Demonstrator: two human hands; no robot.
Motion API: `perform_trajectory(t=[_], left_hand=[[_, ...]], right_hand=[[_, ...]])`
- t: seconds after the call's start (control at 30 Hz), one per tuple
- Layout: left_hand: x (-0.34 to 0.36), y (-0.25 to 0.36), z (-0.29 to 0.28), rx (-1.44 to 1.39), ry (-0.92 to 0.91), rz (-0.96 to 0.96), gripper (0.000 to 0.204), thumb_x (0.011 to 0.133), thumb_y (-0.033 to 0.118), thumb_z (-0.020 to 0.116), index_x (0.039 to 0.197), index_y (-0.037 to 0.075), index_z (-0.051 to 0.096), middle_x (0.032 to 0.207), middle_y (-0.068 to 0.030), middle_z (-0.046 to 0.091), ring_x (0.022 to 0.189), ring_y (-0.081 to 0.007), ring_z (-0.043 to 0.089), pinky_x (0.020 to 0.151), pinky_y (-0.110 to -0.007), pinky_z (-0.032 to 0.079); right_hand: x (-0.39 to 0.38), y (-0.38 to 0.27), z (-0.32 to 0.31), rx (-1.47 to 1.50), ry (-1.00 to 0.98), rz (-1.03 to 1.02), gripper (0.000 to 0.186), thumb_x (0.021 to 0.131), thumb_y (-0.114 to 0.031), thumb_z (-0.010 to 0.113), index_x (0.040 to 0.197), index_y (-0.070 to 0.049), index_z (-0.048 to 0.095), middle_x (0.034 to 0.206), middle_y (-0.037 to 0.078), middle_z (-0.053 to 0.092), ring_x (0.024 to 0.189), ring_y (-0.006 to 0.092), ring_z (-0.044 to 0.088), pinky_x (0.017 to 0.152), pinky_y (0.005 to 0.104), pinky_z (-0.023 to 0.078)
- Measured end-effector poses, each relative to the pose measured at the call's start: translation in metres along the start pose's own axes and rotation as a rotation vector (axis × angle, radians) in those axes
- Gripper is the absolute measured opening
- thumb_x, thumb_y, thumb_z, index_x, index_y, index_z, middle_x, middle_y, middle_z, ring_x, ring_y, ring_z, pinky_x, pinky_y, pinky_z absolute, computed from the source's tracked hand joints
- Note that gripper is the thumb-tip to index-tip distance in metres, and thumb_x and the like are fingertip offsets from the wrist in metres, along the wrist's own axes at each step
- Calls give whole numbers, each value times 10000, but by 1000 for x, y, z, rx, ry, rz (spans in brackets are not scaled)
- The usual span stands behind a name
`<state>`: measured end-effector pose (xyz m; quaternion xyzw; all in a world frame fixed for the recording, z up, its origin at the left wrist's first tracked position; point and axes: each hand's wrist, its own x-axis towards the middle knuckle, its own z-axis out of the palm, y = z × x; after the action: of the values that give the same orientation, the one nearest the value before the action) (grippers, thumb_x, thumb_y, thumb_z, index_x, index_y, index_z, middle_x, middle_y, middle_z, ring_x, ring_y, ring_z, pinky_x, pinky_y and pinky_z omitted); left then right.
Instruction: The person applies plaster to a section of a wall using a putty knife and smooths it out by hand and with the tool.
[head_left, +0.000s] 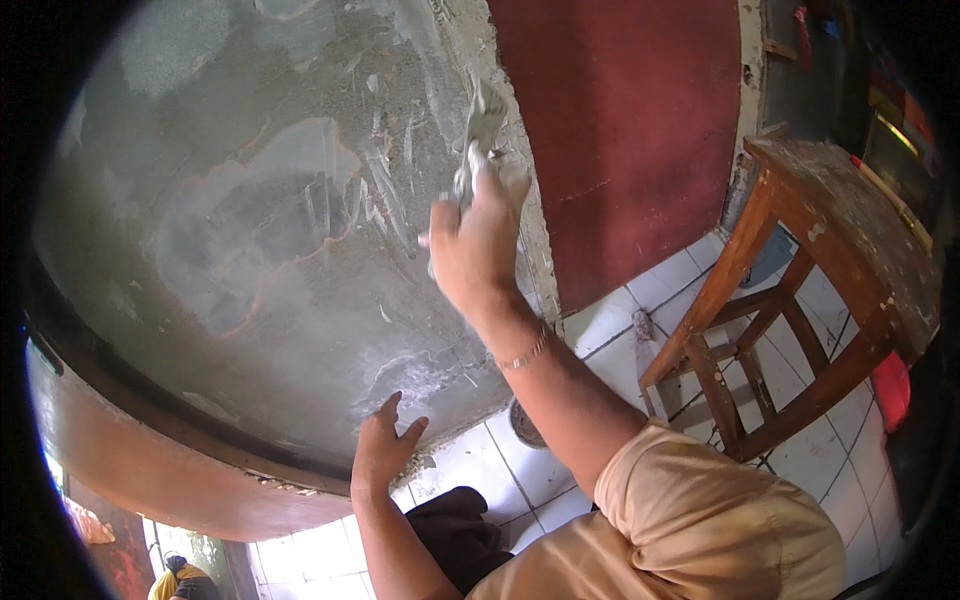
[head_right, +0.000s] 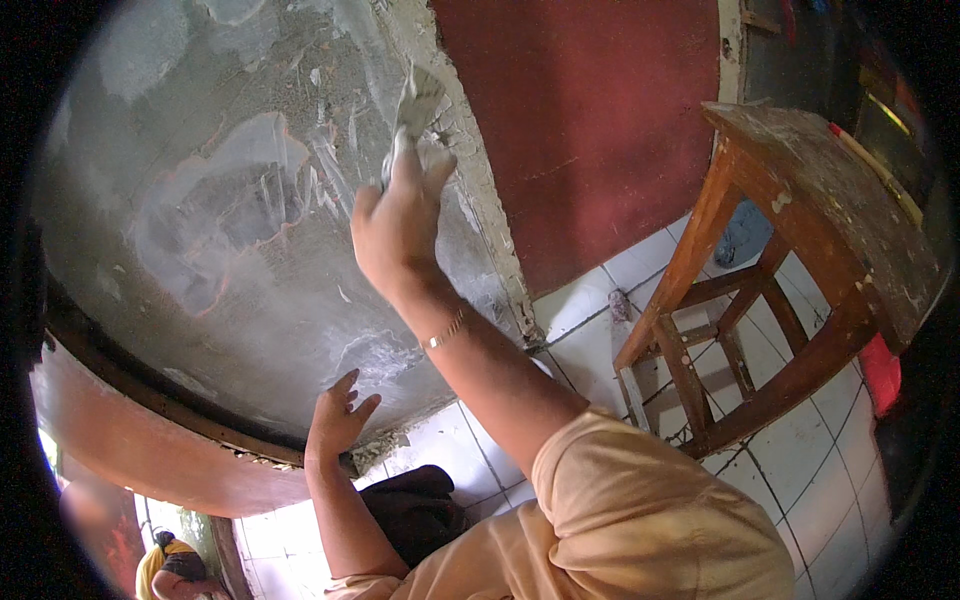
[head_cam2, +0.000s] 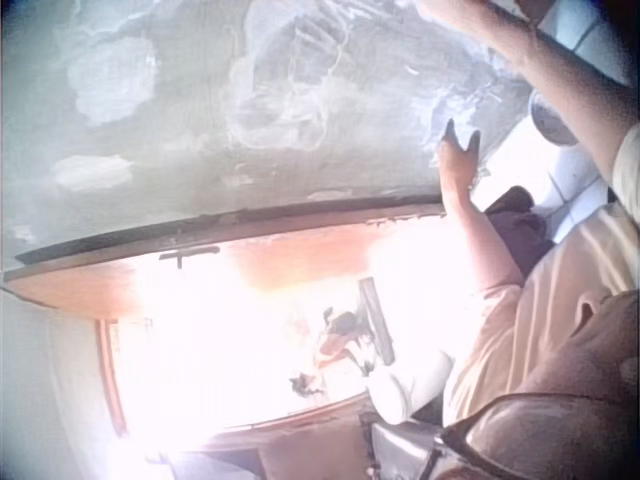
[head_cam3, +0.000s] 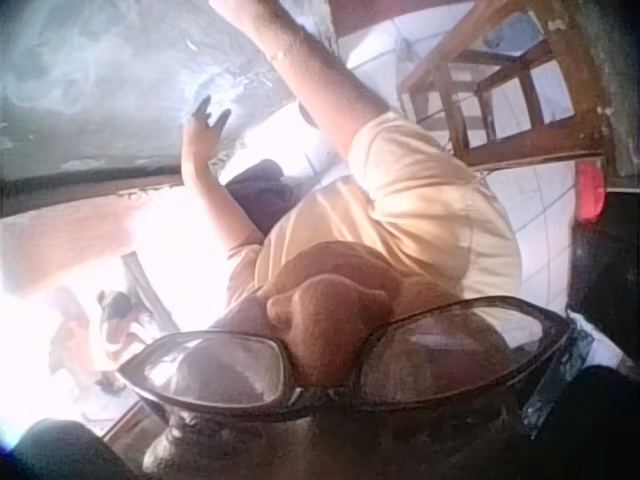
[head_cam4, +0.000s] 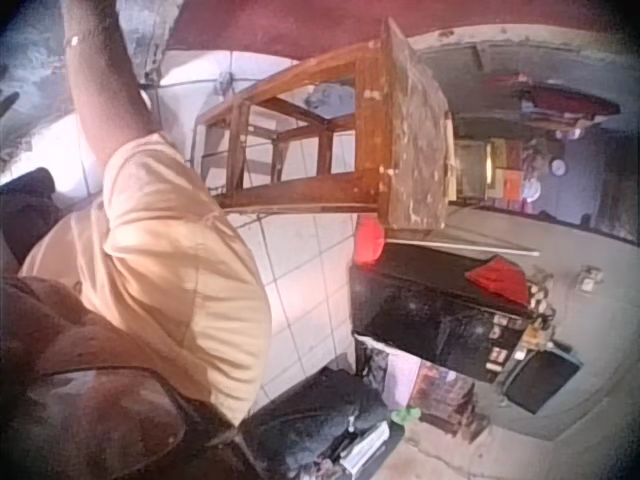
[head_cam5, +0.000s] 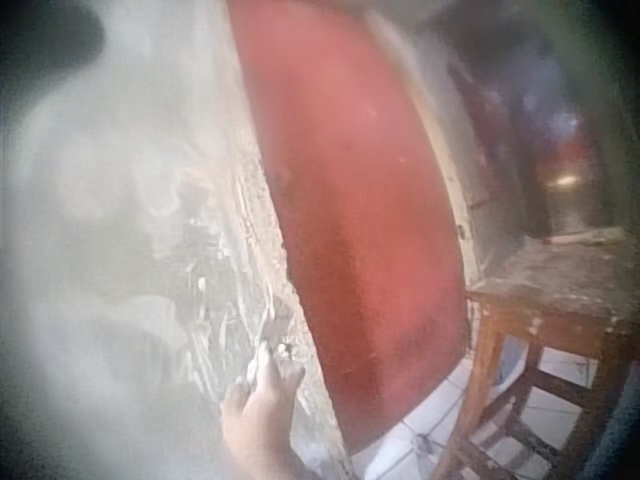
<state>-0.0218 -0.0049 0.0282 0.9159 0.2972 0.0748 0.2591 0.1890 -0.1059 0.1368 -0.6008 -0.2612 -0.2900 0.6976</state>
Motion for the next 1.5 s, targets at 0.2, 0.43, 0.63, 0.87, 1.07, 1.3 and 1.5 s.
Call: perform_trajectory(t=[0.2, 0.43, 0.63, 0.87, 1.07, 1.3, 1.5], left_hand=[[-1, 5, -2, 20, -12, -22, 635, 818, 230, 718, 1309, -73, 454, 1248, -281, 544, 1125, -384, 573, 878, -409, 506], [-1, -6, -1, 10, -8, -9, 641, 819, 236, 720, 1310, -75, 450, 1249, -282, 541, 1135, -383, 566, 886, -416, 505], [6, -7, 6, 12, 83, 86, 631, 768, 260, 729, 1252, -81, 510, 982, -333, 624, 925, -396, 645, 790, -427, 494], [1, -3, -1, 6, 26, 21, 632, 803, 238, 726, 1287, -77, 471, 1153, -306, 567, 1046, -395, 596, 843, -428, 507], [3, -2, -2, 18, 0, 20, 623, 824, 217, 717, 1303, -80, 453, 1243, -292, 539, 1125, -401, 565, 887, -433, 507], [3, -4, -2, -9, 4, -4, 620, 824, 200, 715, 1305, -86, 449, 1240, -292, 542, 1132, -402, 561, 890, -433, 503], [1, -7, 0, -3, 5, 14, 612, 830, 201, 708, 1304, -86, 450, 1236, -297, 543, 1125, -405, 565, 880, -425, 507]], right_hand=[[10, -1, 14, 28, -126, 123, 527, 825, 51, 465, 1329, 140, 340, 1148, 258, 348, 751, 276, 605, 604, 283, 572], [25, -13, 2, 182, -95, 139, 555, 816, 59, 494, 1336, 136, 313, 1147, 268, 342, 843, 325, 581, 632, 306, 518], [19, 0, 40, -49, -97, 38, 549, 780, 58, 519, 1283, 186, 341, 1223, 374, 296, 1032, 494, 478, 936, 474, 407], [-7, -13, 2, 18, -15, -78, 541, 792, 19, 524, 1307, 119, 393, 1168, 367, 387, 1085, 483, 445, 979, 459, 386], [47, 1, 26, -46, 70, -134, 516, 805, 14, 505, 1282, 170, 385, 1122, 354, 392, 1047, 467, 458, 1003, 449, 360], [12, -5, -9, 56, -150, 67, 505, 806, 38, 492, 1294, 134, 406, 1128, 217, 399, 981, 264, 535, 673, 302, 547], [62, 17, -24, -206, -19, -248, 403, 781, 28, 535, 1172, 121, 503, 1053, 223, 454, 923, 310, 534, 724, 361, 534]])
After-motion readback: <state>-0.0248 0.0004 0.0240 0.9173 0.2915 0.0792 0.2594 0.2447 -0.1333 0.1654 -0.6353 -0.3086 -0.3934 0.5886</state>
